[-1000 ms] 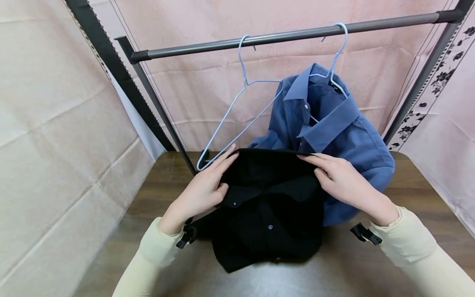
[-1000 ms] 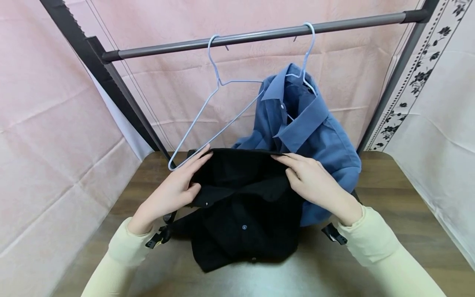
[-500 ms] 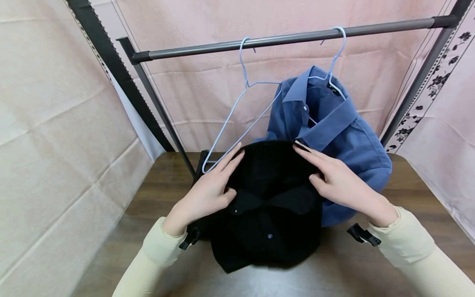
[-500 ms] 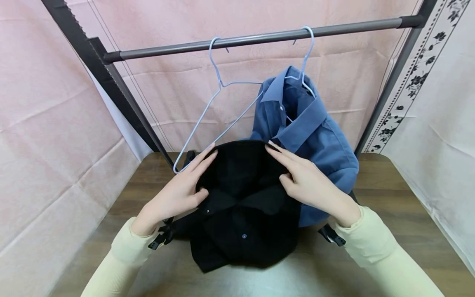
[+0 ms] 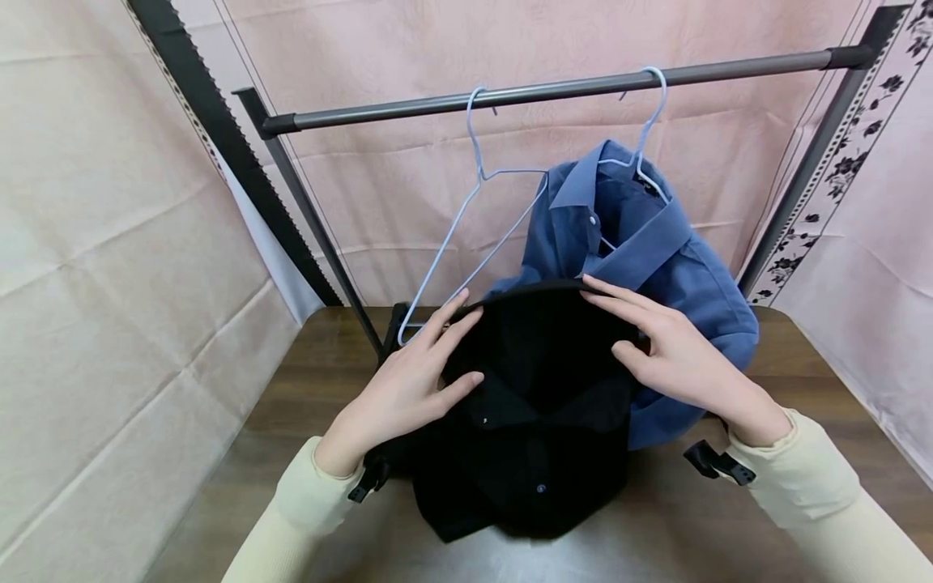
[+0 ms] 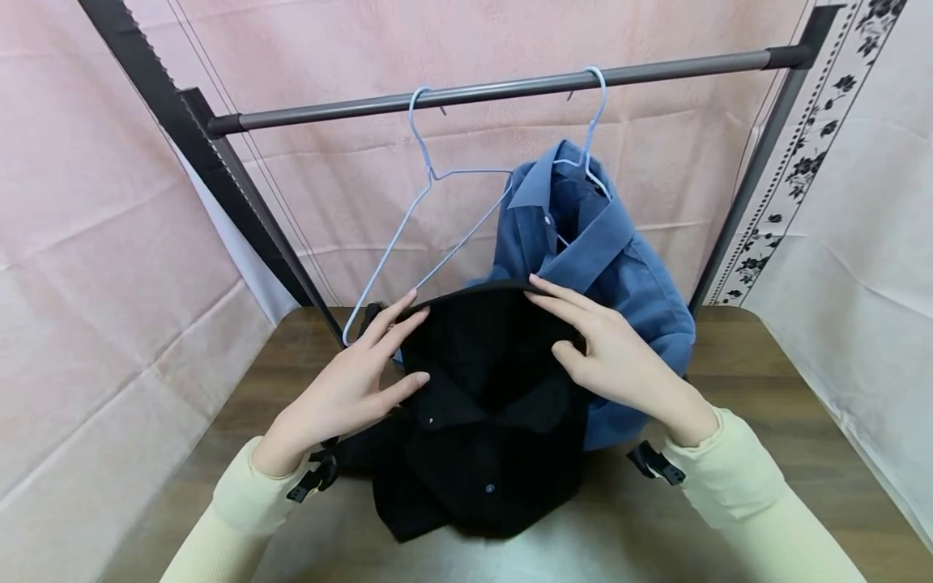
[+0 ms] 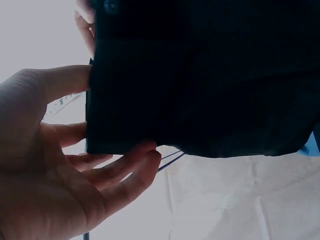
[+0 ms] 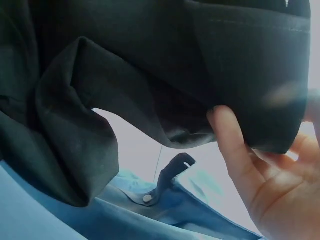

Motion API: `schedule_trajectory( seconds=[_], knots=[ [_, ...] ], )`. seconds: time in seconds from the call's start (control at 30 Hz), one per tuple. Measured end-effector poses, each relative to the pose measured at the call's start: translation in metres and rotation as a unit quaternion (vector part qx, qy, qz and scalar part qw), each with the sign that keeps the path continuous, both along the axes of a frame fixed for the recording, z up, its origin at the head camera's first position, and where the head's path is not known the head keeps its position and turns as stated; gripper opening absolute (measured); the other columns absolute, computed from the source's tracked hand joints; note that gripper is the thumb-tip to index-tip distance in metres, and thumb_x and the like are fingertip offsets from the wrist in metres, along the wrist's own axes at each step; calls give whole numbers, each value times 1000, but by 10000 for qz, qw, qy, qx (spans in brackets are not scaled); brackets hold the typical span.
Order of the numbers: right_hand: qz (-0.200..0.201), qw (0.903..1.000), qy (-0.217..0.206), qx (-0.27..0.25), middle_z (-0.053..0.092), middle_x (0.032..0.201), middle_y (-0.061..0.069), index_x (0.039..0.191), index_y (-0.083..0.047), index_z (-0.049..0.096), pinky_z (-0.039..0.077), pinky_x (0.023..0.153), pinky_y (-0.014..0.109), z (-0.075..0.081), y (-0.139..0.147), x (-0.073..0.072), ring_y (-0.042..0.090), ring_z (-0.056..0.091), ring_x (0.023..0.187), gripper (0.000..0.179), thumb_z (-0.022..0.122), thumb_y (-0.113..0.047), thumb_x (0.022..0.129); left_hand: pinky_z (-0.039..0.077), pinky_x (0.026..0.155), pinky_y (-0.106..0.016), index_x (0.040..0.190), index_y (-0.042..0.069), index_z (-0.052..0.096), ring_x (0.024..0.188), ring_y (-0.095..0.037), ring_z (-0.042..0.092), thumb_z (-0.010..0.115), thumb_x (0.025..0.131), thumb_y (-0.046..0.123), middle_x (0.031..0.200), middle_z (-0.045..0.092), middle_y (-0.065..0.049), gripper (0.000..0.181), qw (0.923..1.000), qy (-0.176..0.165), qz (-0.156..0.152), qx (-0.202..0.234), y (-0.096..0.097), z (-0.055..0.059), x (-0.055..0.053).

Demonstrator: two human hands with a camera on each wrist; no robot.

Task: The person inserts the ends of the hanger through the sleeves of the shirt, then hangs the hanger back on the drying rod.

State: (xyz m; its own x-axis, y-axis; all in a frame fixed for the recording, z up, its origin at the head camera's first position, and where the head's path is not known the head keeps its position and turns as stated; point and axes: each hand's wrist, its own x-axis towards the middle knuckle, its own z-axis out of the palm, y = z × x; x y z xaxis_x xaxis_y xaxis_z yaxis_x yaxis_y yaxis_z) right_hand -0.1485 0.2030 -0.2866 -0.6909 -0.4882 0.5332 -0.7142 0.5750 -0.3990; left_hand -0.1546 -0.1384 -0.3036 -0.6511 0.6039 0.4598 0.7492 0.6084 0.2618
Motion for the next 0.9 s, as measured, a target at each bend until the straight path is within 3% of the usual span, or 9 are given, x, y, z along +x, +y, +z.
schedule_trajectory(
  seconds=[0.17,0.43,0.63,0.77,0.9],
  knots=[
    [-27,10000,-61,-50,42,157,2,149,-13,51,37,55,21,0,-2,-1,9,47,99,69,57,11,84,53,86,-40,157,20,36,128,-19,53,66,99,34,167,18,2,67,9999,101,31,90,-1,0,2],
    [-101,9998,23,-166,46,154,2,148,-14,53,35,69,22,2,-6,-1,8,46,104,68,58,10,84,51,93,-43,153,20,44,129,-20,52,65,100,31,165,24,0,58,9995,234,39,184,-1,4,9],
    [-139,9998,-53,-146,47,154,3,148,-13,53,35,72,21,1,-6,-3,10,46,104,66,58,10,85,52,89,-40,148,16,51,128,-22,52,68,98,22,162,31,-3,53,9965,741,-84,366,-3,16,18],
    [-154,9997,-83,-143,46,154,3,148,-13,53,34,75,21,1,-7,-4,11,47,106,66,58,9,86,50,84,-35,147,14,53,126,-21,51,67,98,19,160,34,-4,51,9946,884,-103,535,-3,25,22],
    [-116,9997,-131,-150,46,154,3,148,-13,52,35,74,21,0,-7,-5,11,47,106,66,58,9,86,48,87,-33,144,12,56,130,-23,51,65,99,17,157,39,-6,47,9909,1122,-163,730,-3,32,23]
  ],
)
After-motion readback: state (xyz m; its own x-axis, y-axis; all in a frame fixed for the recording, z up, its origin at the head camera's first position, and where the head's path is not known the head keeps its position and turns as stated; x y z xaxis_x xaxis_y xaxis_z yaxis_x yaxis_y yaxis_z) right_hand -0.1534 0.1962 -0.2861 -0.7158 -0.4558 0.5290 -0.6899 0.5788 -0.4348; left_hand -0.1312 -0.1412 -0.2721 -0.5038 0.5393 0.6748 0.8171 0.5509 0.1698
